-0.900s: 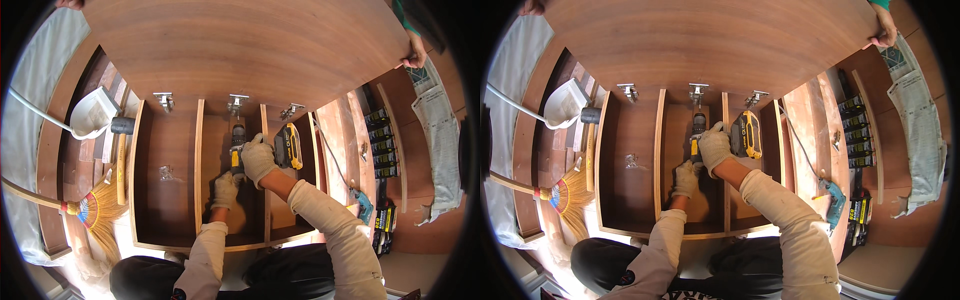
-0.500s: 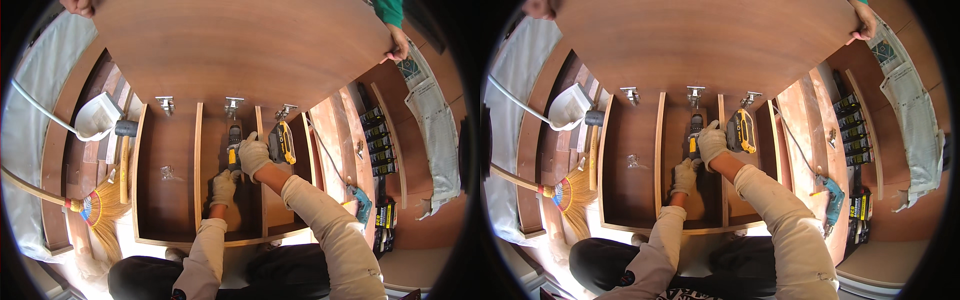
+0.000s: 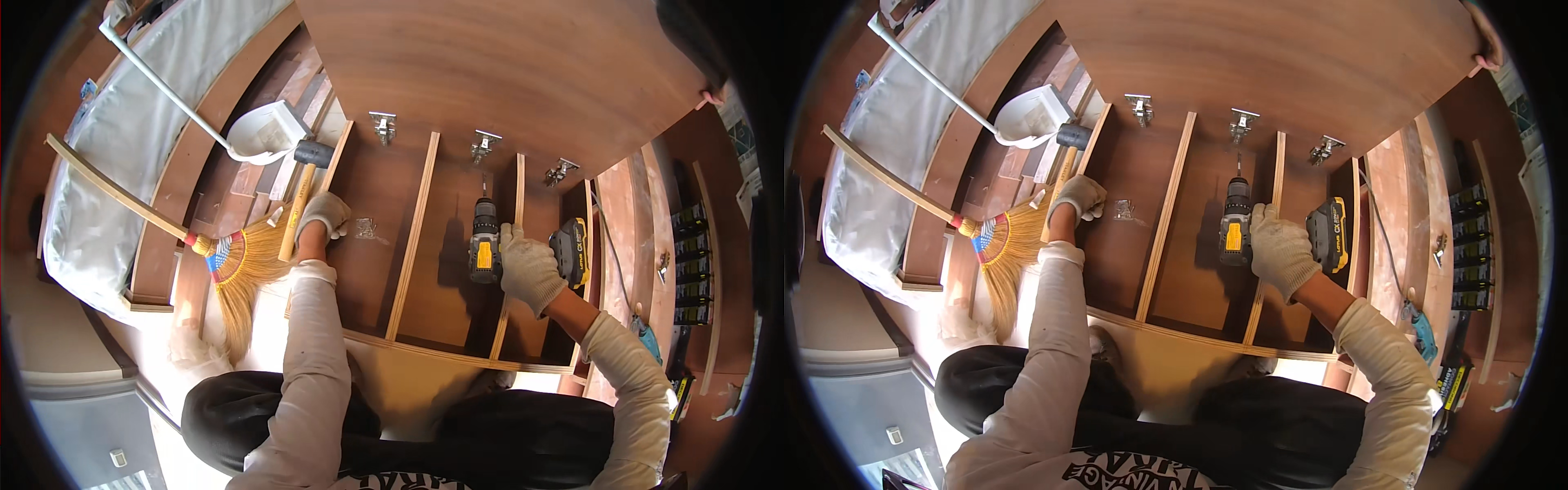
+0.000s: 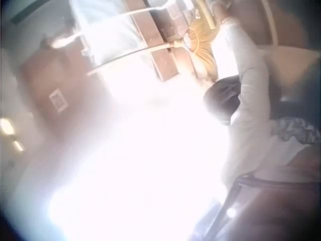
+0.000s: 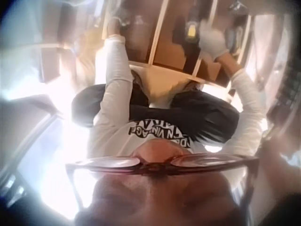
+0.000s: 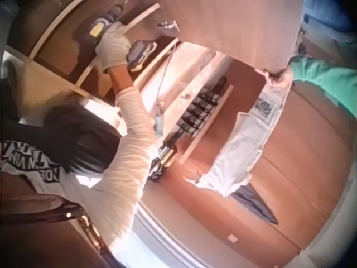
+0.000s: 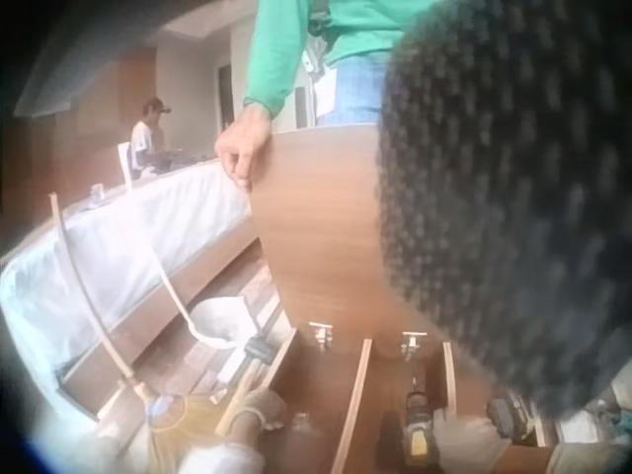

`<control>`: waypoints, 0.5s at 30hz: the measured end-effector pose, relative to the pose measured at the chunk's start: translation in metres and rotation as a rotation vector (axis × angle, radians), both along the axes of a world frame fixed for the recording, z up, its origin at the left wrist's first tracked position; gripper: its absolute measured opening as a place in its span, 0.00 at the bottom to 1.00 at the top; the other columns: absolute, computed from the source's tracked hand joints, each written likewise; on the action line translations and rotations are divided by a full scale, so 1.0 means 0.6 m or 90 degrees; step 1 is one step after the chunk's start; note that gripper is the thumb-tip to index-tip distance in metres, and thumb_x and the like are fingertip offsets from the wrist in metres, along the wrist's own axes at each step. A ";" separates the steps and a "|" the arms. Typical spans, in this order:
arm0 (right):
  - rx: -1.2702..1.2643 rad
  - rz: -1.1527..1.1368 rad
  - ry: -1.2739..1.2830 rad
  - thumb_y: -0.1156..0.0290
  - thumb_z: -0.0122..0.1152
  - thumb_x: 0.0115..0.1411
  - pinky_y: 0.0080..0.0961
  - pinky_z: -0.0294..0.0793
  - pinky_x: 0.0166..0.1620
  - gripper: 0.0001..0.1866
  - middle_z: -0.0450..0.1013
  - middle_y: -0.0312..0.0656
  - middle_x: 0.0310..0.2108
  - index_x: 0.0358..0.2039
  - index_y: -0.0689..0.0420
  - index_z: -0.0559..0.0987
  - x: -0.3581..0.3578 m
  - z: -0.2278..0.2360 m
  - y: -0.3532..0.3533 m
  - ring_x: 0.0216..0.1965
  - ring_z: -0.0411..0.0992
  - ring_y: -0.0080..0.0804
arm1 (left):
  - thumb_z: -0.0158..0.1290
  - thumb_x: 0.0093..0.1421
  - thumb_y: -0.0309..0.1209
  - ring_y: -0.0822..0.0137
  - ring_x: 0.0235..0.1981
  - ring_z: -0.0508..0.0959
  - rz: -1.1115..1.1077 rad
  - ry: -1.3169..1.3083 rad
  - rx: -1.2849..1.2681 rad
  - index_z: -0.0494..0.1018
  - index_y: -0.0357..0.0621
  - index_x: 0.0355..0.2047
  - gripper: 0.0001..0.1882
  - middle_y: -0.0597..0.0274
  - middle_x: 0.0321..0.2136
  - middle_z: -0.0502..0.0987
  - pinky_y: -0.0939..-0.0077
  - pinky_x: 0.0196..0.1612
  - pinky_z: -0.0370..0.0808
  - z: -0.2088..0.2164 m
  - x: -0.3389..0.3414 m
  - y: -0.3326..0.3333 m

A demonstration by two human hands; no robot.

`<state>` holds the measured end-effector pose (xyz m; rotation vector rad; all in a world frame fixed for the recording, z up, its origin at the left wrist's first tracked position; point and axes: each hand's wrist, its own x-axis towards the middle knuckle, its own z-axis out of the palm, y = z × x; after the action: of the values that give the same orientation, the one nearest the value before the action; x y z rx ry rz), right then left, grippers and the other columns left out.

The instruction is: The person uses a power drill to drive screws into wooden hinges inside a cabinet drawer while another person holds a panel in place.

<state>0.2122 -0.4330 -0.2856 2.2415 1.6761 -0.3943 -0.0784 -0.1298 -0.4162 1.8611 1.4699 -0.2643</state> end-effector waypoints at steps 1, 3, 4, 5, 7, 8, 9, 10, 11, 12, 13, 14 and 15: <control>-0.001 -0.003 0.010 0.73 0.67 0.52 0.44 0.83 0.45 0.33 0.74 0.59 0.50 0.58 0.69 0.66 0.002 0.000 -0.002 0.45 0.82 0.51 | 0.58 0.61 0.34 0.58 0.24 0.84 -0.002 -0.058 0.149 0.84 0.42 0.28 0.11 0.50 0.28 0.85 0.64 0.26 0.80 -0.025 0.011 0.002; -0.005 -0.014 0.023 0.74 0.66 0.52 0.43 0.82 0.46 0.33 0.74 0.58 0.49 0.58 0.67 0.66 0.011 0.000 -0.008 0.44 0.82 0.51 | 0.59 0.60 0.36 0.51 0.35 0.87 -0.010 -0.187 0.444 0.86 0.45 0.29 0.10 0.45 0.33 0.85 0.57 0.34 0.84 -0.051 0.067 -0.014; 0.002 -0.011 0.023 0.73 0.66 0.52 0.43 0.82 0.46 0.33 0.74 0.57 0.48 0.57 0.68 0.66 0.016 0.000 -0.011 0.44 0.82 0.51 | 0.57 0.61 0.36 0.47 0.38 0.86 -0.026 -0.069 0.395 0.86 0.44 0.32 0.11 0.44 0.35 0.85 0.54 0.40 0.83 -0.045 0.102 -0.023; 0.009 -0.006 0.024 0.73 0.67 0.51 0.44 0.83 0.45 0.33 0.74 0.57 0.47 0.57 0.68 0.66 0.016 -0.004 -0.017 0.44 0.82 0.50 | 0.55 0.61 0.35 0.43 0.41 0.85 -0.039 0.050 0.344 0.86 0.44 0.35 0.12 0.43 0.38 0.84 0.52 0.46 0.83 -0.039 0.130 -0.032; 0.025 0.002 0.027 0.73 0.67 0.51 0.44 0.83 0.45 0.33 0.74 0.57 0.47 0.56 0.69 0.67 0.020 0.009 -0.014 0.43 0.82 0.50 | 0.60 0.58 0.36 0.46 0.45 0.85 -0.113 0.137 0.310 0.87 0.50 0.37 0.10 0.46 0.40 0.85 0.53 0.49 0.83 -0.060 0.141 -0.056; 0.020 -0.004 0.032 0.73 0.67 0.50 0.44 0.82 0.46 0.33 0.74 0.57 0.47 0.56 0.69 0.67 0.018 0.013 -0.015 0.43 0.82 0.51 | 0.62 0.57 0.37 0.46 0.45 0.85 -0.093 0.128 0.285 0.87 0.47 0.38 0.12 0.46 0.41 0.85 0.55 0.49 0.83 -0.070 0.143 -0.070; 0.011 -0.013 0.031 0.73 0.67 0.50 0.43 0.82 0.46 0.33 0.74 0.57 0.47 0.56 0.69 0.67 0.020 0.020 -0.021 0.43 0.82 0.51 | 0.63 0.57 0.38 0.47 0.45 0.85 -0.103 0.118 0.266 0.87 0.46 0.38 0.13 0.46 0.41 0.85 0.55 0.48 0.83 -0.074 0.151 -0.091; 0.000 -0.016 0.049 0.73 0.67 0.50 0.43 0.82 0.48 0.34 0.74 0.57 0.48 0.58 0.68 0.66 0.016 0.024 -0.017 0.45 0.81 0.51 | 0.64 0.58 0.37 0.49 0.44 0.86 -0.116 0.139 0.305 0.87 0.48 0.37 0.10 0.48 0.40 0.86 0.55 0.46 0.84 -0.096 0.133 -0.104; -0.008 -0.026 0.046 0.73 0.67 0.50 0.43 0.82 0.48 0.35 0.74 0.57 0.49 0.58 0.67 0.66 0.019 0.026 -0.018 0.46 0.81 0.51 | 0.63 0.59 0.35 0.49 0.43 0.86 -0.136 0.144 0.302 0.87 0.48 0.38 0.09 0.49 0.40 0.86 0.56 0.45 0.84 -0.092 0.142 -0.120; -0.017 -0.039 0.045 0.73 0.67 0.50 0.43 0.82 0.48 0.35 0.73 0.57 0.49 0.59 0.67 0.66 0.021 0.027 -0.020 0.46 0.81 0.51 | 0.62 0.60 0.34 0.50 0.43 0.87 -0.159 0.148 0.298 0.87 0.48 0.38 0.09 0.49 0.39 0.86 0.57 0.44 0.85 -0.079 0.152 -0.138; -0.028 -0.045 0.047 0.73 0.67 0.50 0.43 0.82 0.48 0.36 0.73 0.57 0.50 0.59 0.66 0.65 0.016 0.028 -0.020 0.47 0.81 0.51 | 0.60 0.60 0.32 0.51 0.43 0.87 -0.176 0.157 0.290 0.87 0.48 0.38 0.08 0.50 0.39 0.86 0.58 0.43 0.85 -0.074 0.150 -0.157; -0.022 -0.042 0.054 0.73 0.68 0.50 0.44 0.82 0.49 0.37 0.73 0.56 0.51 0.61 0.65 0.64 0.013 0.028 -0.016 0.48 0.80 0.51 | 0.60 0.60 0.31 0.51 0.40 0.87 -0.173 0.127 0.366 0.86 0.46 0.37 0.08 0.49 0.36 0.86 0.57 0.42 0.85 -0.090 0.151 -0.169; -0.028 -0.037 0.059 0.73 0.68 0.50 0.43 0.81 0.50 0.38 0.72 0.56 0.52 0.62 0.65 0.64 0.005 0.029 -0.008 0.49 0.80 0.52 | 0.60 0.59 0.32 0.51 0.39 0.87 -0.157 0.138 0.391 0.86 0.45 0.36 0.08 0.49 0.35 0.86 0.57 0.41 0.85 -0.102 0.143 -0.172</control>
<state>0.2149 -0.4376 -0.2680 2.2761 1.6320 -0.5517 0.0071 -0.2329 -0.4773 2.5825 1.5812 -0.1395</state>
